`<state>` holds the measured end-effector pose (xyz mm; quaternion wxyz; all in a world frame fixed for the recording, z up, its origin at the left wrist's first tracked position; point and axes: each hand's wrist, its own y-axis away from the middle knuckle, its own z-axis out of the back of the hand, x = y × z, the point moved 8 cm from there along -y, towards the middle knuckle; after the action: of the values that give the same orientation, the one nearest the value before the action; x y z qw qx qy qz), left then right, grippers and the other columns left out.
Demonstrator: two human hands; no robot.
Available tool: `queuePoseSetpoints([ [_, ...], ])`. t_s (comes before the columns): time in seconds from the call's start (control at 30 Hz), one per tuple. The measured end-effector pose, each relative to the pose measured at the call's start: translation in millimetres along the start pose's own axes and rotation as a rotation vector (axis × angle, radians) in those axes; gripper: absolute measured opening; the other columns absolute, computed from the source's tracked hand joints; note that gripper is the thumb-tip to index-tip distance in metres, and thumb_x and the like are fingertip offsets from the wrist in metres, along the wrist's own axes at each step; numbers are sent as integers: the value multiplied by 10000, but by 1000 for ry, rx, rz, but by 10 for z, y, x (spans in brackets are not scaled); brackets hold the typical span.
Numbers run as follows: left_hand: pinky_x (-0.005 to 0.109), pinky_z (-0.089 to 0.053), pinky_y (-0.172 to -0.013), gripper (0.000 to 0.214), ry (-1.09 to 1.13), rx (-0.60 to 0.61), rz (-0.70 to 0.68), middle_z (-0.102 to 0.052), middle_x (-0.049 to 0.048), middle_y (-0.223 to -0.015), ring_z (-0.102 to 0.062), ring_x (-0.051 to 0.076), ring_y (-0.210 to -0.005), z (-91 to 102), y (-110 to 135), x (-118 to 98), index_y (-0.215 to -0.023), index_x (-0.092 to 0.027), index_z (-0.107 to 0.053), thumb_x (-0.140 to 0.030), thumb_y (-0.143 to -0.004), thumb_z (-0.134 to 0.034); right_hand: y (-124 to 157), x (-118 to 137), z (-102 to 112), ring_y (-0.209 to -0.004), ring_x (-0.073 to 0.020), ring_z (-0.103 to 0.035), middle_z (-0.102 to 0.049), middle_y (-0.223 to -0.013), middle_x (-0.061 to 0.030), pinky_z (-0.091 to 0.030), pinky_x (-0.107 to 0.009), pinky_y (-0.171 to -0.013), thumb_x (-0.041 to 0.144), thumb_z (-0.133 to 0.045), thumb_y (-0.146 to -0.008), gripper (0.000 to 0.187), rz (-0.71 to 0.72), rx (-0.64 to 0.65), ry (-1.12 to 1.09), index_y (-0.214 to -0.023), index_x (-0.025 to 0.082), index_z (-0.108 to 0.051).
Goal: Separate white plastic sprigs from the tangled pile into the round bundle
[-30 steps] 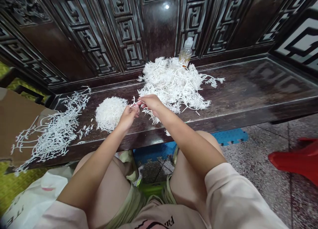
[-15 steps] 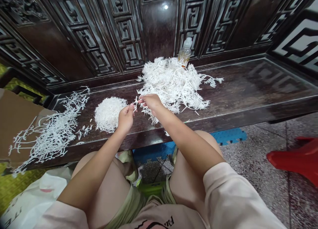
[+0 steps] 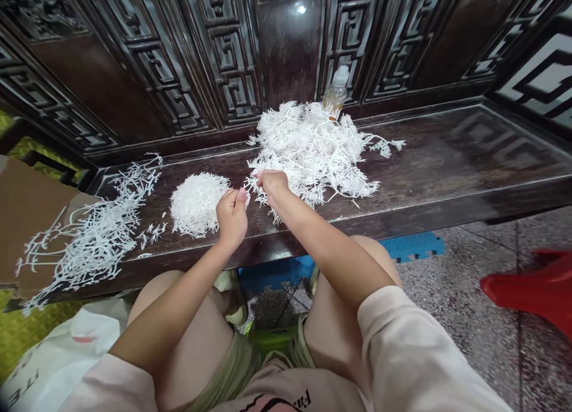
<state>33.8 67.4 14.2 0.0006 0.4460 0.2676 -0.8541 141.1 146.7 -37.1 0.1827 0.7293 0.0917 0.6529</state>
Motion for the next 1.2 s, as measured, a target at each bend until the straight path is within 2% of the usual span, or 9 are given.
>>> queuePoseSetpoints([
  [0.1, 257, -266, -562, 360, -48, -16, -84, -336, -6, -536, -352, 119, -575, 45, 76, -137, -516, -177, -298, -325, -844, -319, -95, -50, 61, -356, -26, -325, -483, -446, 25, -269, -177, -367, 36, -484, -636, 131, -51, -7, 36, -559, 111, -560],
  [0.27, 258, -294, -574, 373, 8, -31, -154, -346, -1, -529, -373, 119, -573, 244, 137, -358, -510, -178, -337, -349, -839, -297, -406, 3, 556, -351, -33, -246, -434, -457, 46, -277, -173, -355, -8, -399, -677, 268, -115, -187, 139, -735, 148, -610],
  [0.5, 260, -332, -567, 376, -277, 247, 378, -537, 23, -581, -493, 152, -591, 405, -435, 720, -607, -171, -562, -396, -793, -325, -163, -24, 100, -393, -33, -346, -402, -459, 52, -302, -169, -407, 25, -440, -678, 199, -186, 245, -24, -762, 124, -591],
  [0.63, 302, -352, -675, 268, -607, 280, 489, -613, 81, -897, -528, 217, -819, 699, -539, 1274, -831, -140, -616, -279, -754, -401, -22, -57, -41, -413, -34, -361, -461, -524, 35, -262, -177, -397, 126, -501, -702, 99, -165, 266, 83, -740, 133, -592],
  [0.77, 376, -359, -701, 404, -683, 289, 595, -542, 158, -1068, -510, 297, -912, 812, -447, 1526, -1089, -120, -518, -229, -704, -463, -70, -130, -28, -421, -34, -367, -483, -548, 19, -262, -180, -405, 156, -522, -703, 86, -162, 244, 144, -720, 132, -603],
  [0.87, 441, -340, -756, 423, -765, 186, 540, -470, 182, -1142, -458, 342, -995, 816, -469, 1358, -1103, -160, -511, -302, -707, -470, -77, -154, -33, -414, -34, -369, -483, -543, 17, -257, -182, -403, 178, -537, -700, 91, -149, 233, 173, -715, 130, -612],
  [1.03, 347, -338, -747, 458, -529, 230, 42, -584, 80, -888, -517, 206, -843, 403, -404, 383, -807, -196, -590, -379, -849, -173, 33, -22, -64, -411, -33, -386, -555, -582, -7, -279, -185, -412, 160, -534, -696, 95, -8, 196, 243, -680, 107, -611],
  [1.13, 332, -306, -721, 429, -544, 288, -132, -584, 51, -740, -516, 193, -759, 190, -198, -77, -708, -188, -554, -492, -810, -269, 97, 65, -90, -428, -44, -414, -568, -557, -11, -322, -180, -436, 168, -531, -695, 114, 85, 199, 271, -628, 104, -598],
  [1.2, 332, -289, -707, 413, -600, 303, -134, -580, 52, -717, -515, 203, -746, 108, -105, -164, -740, -184, -541, -535, -775, -327, 117, 118, -95, -427, -50, -424, -570, -537, -9, -339, -178, -445, 194, -525, -699, 144, 162, 195, 300, -600, 113, -590],
])
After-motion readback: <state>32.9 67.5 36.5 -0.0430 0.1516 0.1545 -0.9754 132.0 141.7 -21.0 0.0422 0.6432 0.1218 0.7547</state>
